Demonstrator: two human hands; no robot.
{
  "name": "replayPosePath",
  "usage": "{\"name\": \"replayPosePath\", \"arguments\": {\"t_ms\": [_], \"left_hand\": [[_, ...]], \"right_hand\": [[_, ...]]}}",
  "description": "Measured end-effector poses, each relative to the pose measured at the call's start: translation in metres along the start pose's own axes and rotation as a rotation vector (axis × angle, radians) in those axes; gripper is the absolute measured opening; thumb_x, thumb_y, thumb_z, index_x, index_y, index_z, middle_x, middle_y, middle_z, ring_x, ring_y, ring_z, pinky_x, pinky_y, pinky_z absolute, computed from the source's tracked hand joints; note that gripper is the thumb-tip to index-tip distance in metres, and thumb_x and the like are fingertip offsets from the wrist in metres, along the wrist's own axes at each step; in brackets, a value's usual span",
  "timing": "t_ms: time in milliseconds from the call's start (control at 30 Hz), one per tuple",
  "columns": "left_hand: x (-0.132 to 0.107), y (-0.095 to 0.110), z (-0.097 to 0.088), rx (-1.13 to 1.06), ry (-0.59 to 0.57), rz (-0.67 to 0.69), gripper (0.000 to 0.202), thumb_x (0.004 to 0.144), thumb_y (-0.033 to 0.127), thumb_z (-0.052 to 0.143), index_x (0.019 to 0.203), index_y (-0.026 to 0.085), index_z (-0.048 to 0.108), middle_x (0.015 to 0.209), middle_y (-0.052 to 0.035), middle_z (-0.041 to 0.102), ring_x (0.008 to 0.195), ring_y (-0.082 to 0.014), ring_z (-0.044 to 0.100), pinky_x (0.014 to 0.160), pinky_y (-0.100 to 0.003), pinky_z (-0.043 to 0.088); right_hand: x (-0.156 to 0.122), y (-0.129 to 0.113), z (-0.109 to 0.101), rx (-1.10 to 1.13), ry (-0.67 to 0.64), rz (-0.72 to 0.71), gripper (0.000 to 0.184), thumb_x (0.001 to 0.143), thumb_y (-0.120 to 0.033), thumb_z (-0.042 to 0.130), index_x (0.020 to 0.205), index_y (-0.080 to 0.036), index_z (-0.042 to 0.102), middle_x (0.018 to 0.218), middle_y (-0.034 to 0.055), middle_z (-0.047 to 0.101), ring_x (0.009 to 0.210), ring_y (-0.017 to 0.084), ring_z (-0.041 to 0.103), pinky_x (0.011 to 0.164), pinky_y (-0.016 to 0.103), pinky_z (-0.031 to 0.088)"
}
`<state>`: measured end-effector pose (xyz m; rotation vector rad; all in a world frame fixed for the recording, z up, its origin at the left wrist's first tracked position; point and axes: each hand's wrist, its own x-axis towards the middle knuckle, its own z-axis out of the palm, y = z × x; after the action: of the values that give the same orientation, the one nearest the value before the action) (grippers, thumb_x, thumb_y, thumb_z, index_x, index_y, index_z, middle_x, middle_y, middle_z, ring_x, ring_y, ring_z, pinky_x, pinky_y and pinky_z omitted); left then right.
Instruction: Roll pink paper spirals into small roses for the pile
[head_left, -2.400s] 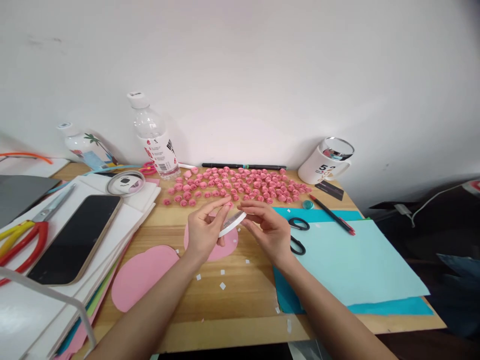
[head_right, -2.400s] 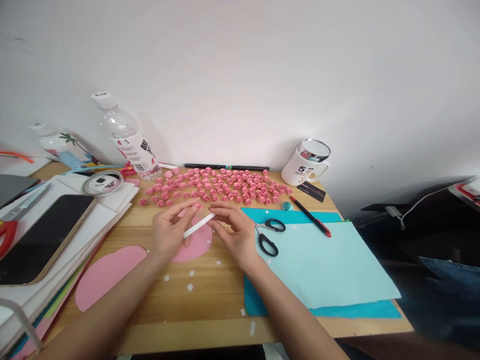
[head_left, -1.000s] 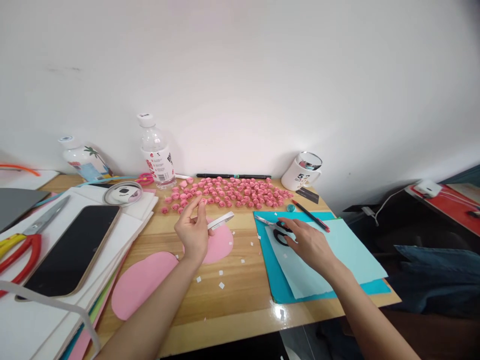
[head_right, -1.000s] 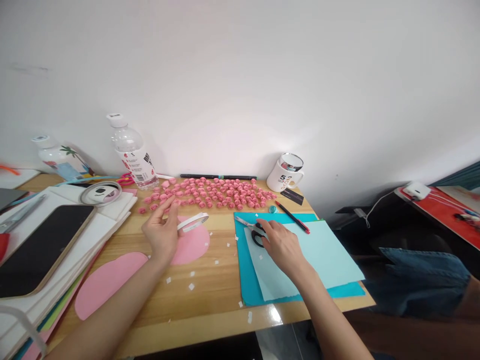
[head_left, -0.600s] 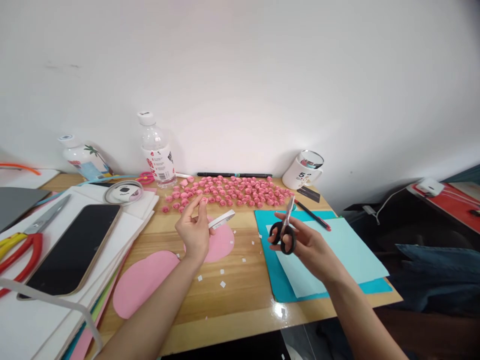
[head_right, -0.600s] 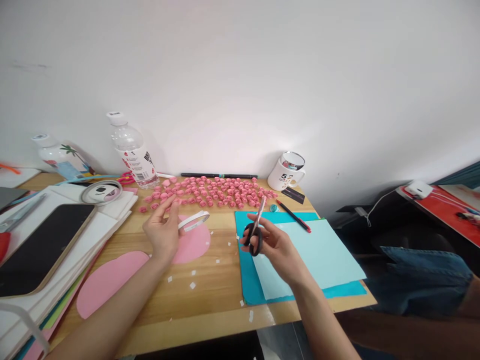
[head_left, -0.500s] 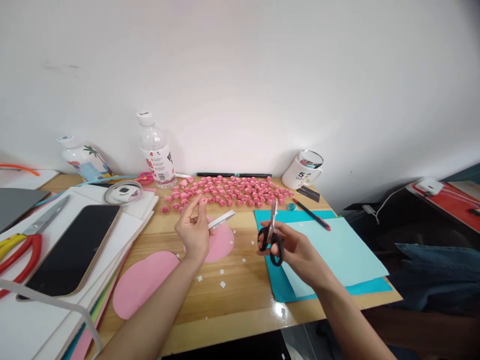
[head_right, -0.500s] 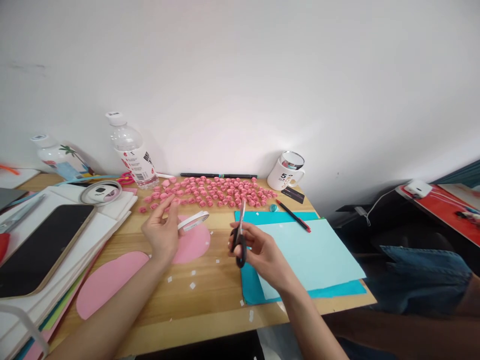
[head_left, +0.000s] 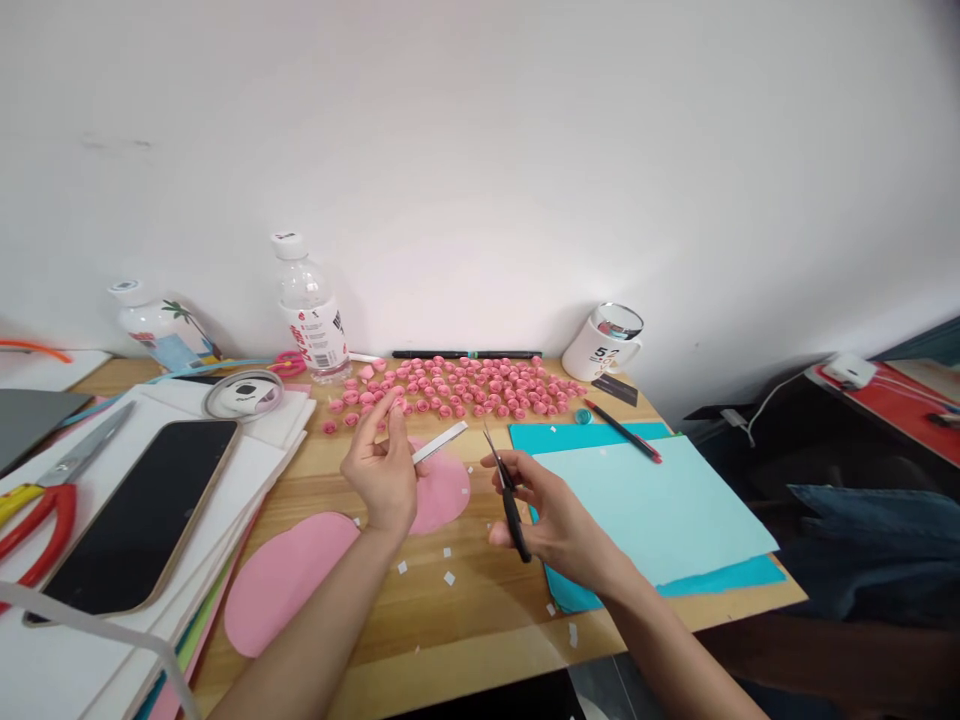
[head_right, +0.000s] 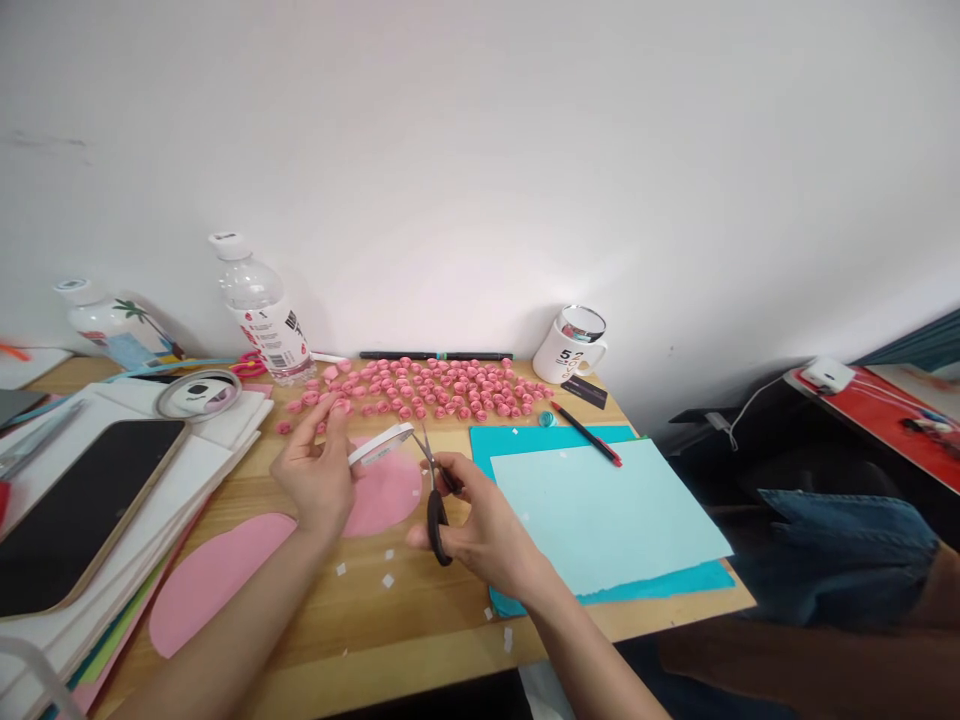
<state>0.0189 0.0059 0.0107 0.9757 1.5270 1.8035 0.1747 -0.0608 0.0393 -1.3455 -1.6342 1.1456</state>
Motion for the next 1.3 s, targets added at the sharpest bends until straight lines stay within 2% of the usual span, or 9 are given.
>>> {"name": "replayPosePath", "arguments": {"t_ms": [167, 367, 567, 767, 933, 1067, 1200, 1233, 1300], "left_hand": [[-0.001, -0.002, 0.001, -0.017, 0.005, 0.005, 0.035, 0.077, 0.036, 0.060, 0.109, 0.022, 0.064, 0.073, -0.0015, 0.066, 0.031, -0.0015, 0.043, 0.026, -0.014, 0.034], [-0.004, 0.001, 0.001, -0.008, -0.021, -0.013, 0.035, 0.077, 0.036, 0.061, 0.108, 0.021, 0.065, 0.065, 0.0003, 0.065, 0.028, -0.0010, 0.040, 0.025, -0.013, 0.034], [-0.005, 0.003, 0.000, -0.012, -0.026, -0.013, 0.037, 0.076, 0.038, 0.061, 0.108, 0.020, 0.065, 0.042, 0.0073, 0.049, 0.027, -0.0038, 0.040, 0.026, -0.014, 0.034], [-0.004, 0.001, 0.000, -0.008, -0.043, 0.009, 0.035, 0.077, 0.037, 0.060, 0.109, 0.021, 0.064, 0.057, 0.0026, 0.062, 0.027, -0.0021, 0.040, 0.025, -0.014, 0.031], [-0.005, -0.004, 0.000, 0.036, -0.033, 0.054, 0.034, 0.079, 0.037, 0.058, 0.109, 0.022, 0.064, 0.061, 0.0013, 0.064, 0.030, -0.0024, 0.043, 0.027, -0.014, 0.034], [-0.005, -0.006, 0.000, 0.046, -0.049, 0.072, 0.031, 0.078, 0.036, 0.060, 0.104, 0.022, 0.066, 0.071, -0.0014, 0.066, 0.033, -0.0027, 0.045, 0.027, -0.015, 0.034], [-0.001, -0.010, -0.001, 0.074, -0.026, 0.174, 0.027, 0.080, 0.033, 0.058, 0.103, 0.021, 0.067, 0.087, -0.0043, 0.067, 0.038, -0.0023, 0.048, 0.028, -0.014, 0.035], [-0.001, -0.011, -0.001, 0.080, -0.036, 0.227, 0.026, 0.081, 0.032, 0.057, 0.102, 0.022, 0.066, 0.095, -0.0050, 0.066, 0.040, -0.0017, 0.049, 0.030, -0.014, 0.037], [-0.002, -0.014, -0.002, 0.112, -0.117, 0.367, 0.023, 0.083, 0.027, 0.054, 0.102, 0.022, 0.065, 0.102, -0.0060, 0.064, 0.049, -0.0041, 0.055, 0.035, -0.015, 0.042]], "right_hand": [[0.006, -0.006, 0.007, -0.231, 0.079, 0.043, 0.039, 0.065, -0.031, 0.067, 0.101, -0.021, 0.055, 0.080, -0.0005, 0.050, 0.076, 0.016, 0.048, 0.071, 0.029, 0.043], [0.010, -0.012, 0.010, -0.214, 0.077, 0.043, 0.031, 0.072, -0.034, 0.063, 0.099, -0.021, 0.058, 0.073, -0.0012, 0.051, 0.070, 0.014, 0.046, 0.066, 0.026, 0.042], [0.012, -0.012, 0.009, -0.203, 0.074, 0.062, 0.029, 0.071, -0.037, 0.064, 0.096, -0.021, 0.060, 0.068, -0.0027, 0.049, 0.063, 0.012, 0.045, 0.061, 0.023, 0.041], [0.011, -0.009, 0.007, -0.215, 0.098, 0.048, 0.020, 0.072, -0.037, 0.063, 0.081, -0.020, 0.064, 0.062, -0.0027, 0.049, 0.059, 0.012, 0.044, 0.055, 0.022, 0.039], [0.008, -0.003, 0.005, -0.344, 0.147, -0.006, 0.022, 0.072, -0.038, 0.062, 0.085, -0.021, 0.067, 0.060, -0.0020, 0.050, 0.057, 0.012, 0.045, 0.051, 0.022, 0.036], [0.007, 0.003, -0.014, -0.531, 0.250, -0.042, 0.021, 0.074, -0.035, 0.062, 0.090, -0.023, 0.067, 0.064, 0.0000, 0.055, 0.057, 0.015, 0.050, 0.054, 0.025, 0.038], [0.004, 0.014, -0.053, -0.669, 0.498, -0.052, 0.029, 0.075, -0.037, 0.061, 0.101, -0.023, 0.063, 0.079, 0.0035, 0.061, 0.067, 0.019, 0.057, 0.060, 0.028, 0.043], [0.002, 0.018, -0.063, -0.745, 0.469, -0.040, 0.030, 0.075, -0.035, 0.061, 0.103, -0.024, 0.062, 0.081, 0.0039, 0.061, 0.071, 0.020, 0.058, 0.062, 0.029, 0.044], [-0.001, 0.026, -0.075, -0.840, 0.289, -0.033, 0.031, 0.072, -0.024, 0.062, 0.103, -0.025, 0.061, 0.090, 0.0049, 0.061, 0.083, 0.023, 0.059, 0.070, 0.031, 0.046]]}}
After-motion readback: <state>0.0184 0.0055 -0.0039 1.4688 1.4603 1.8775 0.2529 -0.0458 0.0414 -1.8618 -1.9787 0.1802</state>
